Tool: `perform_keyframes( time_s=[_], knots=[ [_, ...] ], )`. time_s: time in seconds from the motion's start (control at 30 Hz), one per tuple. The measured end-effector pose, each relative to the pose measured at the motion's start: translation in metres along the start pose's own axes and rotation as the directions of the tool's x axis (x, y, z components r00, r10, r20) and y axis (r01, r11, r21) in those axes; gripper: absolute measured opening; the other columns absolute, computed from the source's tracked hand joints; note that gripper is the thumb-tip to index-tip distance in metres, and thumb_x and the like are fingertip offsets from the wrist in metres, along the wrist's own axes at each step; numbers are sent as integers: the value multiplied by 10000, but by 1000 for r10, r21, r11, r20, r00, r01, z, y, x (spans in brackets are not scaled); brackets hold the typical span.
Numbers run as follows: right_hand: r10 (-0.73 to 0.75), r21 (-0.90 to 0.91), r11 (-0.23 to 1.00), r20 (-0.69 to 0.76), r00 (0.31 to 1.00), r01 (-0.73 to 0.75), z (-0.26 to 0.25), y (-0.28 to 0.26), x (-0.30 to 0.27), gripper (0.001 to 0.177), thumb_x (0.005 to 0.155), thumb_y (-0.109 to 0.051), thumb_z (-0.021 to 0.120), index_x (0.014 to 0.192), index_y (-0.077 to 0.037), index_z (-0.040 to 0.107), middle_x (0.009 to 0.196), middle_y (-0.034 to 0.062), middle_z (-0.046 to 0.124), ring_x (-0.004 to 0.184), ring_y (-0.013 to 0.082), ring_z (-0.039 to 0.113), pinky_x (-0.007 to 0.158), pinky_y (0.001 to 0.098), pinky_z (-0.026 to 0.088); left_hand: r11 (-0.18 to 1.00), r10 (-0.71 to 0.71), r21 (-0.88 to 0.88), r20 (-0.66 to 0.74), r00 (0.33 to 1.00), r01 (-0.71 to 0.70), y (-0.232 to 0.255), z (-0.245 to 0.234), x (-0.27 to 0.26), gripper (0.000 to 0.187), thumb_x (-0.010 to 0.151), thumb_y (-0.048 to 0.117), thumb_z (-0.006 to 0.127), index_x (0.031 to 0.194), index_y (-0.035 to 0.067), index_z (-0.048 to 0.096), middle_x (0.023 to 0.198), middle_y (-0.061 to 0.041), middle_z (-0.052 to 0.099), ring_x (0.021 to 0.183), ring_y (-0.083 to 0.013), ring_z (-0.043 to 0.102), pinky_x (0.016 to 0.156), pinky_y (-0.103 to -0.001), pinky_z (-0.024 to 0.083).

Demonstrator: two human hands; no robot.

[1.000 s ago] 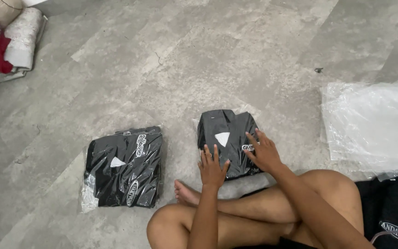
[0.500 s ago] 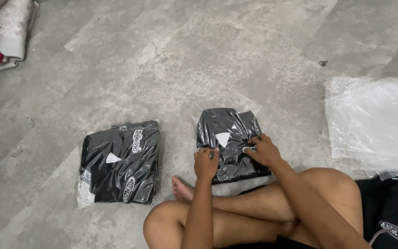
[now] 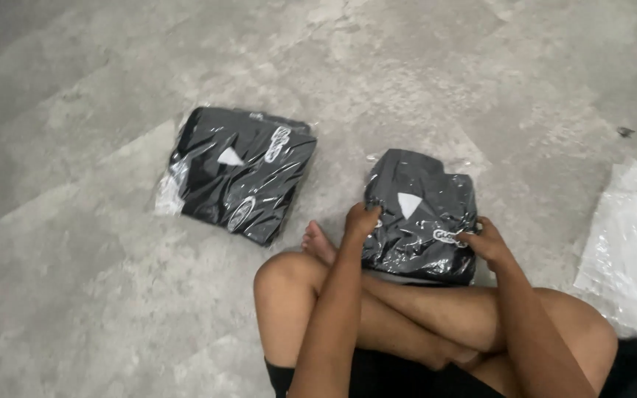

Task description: Folding black shirts and placing them into clear plastic packaging bags.

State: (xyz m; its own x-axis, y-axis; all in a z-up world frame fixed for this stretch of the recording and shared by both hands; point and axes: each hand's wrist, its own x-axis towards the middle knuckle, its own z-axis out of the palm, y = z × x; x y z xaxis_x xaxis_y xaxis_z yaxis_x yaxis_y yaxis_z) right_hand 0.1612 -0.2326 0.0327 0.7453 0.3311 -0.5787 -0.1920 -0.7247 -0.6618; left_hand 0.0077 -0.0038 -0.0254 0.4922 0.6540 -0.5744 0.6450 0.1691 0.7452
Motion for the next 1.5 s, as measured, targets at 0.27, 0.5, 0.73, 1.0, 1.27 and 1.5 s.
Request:
perform_keyframes(
  time_s=[0.27, 0.5, 0.73, 1.0, 1.27, 1.5],
  knots=[
    [-315, 187, 938, 100, 944, 293, -5, -28, -26, 535, 785, 98, 512, 1269, -5, 309, 992, 225, 500, 804, 279, 513, 647, 344, 423, 962, 269, 37, 7, 963, -269, 72, -30, -86, 418, 796, 306, 486, 1133, 59, 491, 1023, -159, 617, 923, -349, 596, 781, -423, 456],
    [-664, 250, 733, 60, 746, 632, 17, -150, -82, 459, 839, 116, 443, 1233, -75, 305, 1069, 97, 447, 886, 161, 474, 781, 272, 417, 853, 446, -115, -343, 826, -509, 126, -155, -190, 386, 792, 296, 439, 1115, 88, 471, 852, -140, 647, 770, -375, 625, 646, -437, 468],
    [-840, 414, 543, 262, 476, 731, 153, -290, -185, 564, 763, 132, 446, 1262, -86, 299, 1126, 107, 510, 922, 146, 518, 801, 217, 422, 694, 323, -219, -757, 568, -686, 41, -301, -238, 322, 828, 151, 536, 1123, 26, 510, 893, -84, 651, 731, -170, 610, 664, -283, 490],
    [-828, 358, 435, 520, 211, 826, 311, -275, -202, 560, 636, 131, 589, 1171, -11, 502, 1001, 220, 602, 998, 344, 568, 886, 464, 414, 673, -425, -663, -709, 563, -328, -88, -321, -252, 466, 852, 293, 525, 1266, 96, 443, 1270, -211, 499, 1205, -337, 459, 978, -413, 386],
    [-450, -378, 191, 787, 423, 906, 332, -253, -195, 733, 786, -289, 640, 1405, -77, 312, 1338, 274, 390, 1248, 417, 388, 975, 514, 378, 898, -409, -402, -620, 670, 177, -164, -285, -235, 640, 815, 378, 588, 1338, 75, 378, 1314, -195, 398, 1248, -351, 397, 1025, -413, 369],
    [-269, -426, 98, 859, 436, 899, 322, -253, -187, 635, 793, -299, 595, 1369, -110, 409, 1388, 252, 351, 1276, 420, 356, 954, 510, 415, 863, -425, -491, -586, 690, 116, -137, -277, -251, 698, 830, 334, 586, 1405, 68, 291, 1321, -180, 418, 1281, -302, 373, 1054, -366, 328]
  ],
)
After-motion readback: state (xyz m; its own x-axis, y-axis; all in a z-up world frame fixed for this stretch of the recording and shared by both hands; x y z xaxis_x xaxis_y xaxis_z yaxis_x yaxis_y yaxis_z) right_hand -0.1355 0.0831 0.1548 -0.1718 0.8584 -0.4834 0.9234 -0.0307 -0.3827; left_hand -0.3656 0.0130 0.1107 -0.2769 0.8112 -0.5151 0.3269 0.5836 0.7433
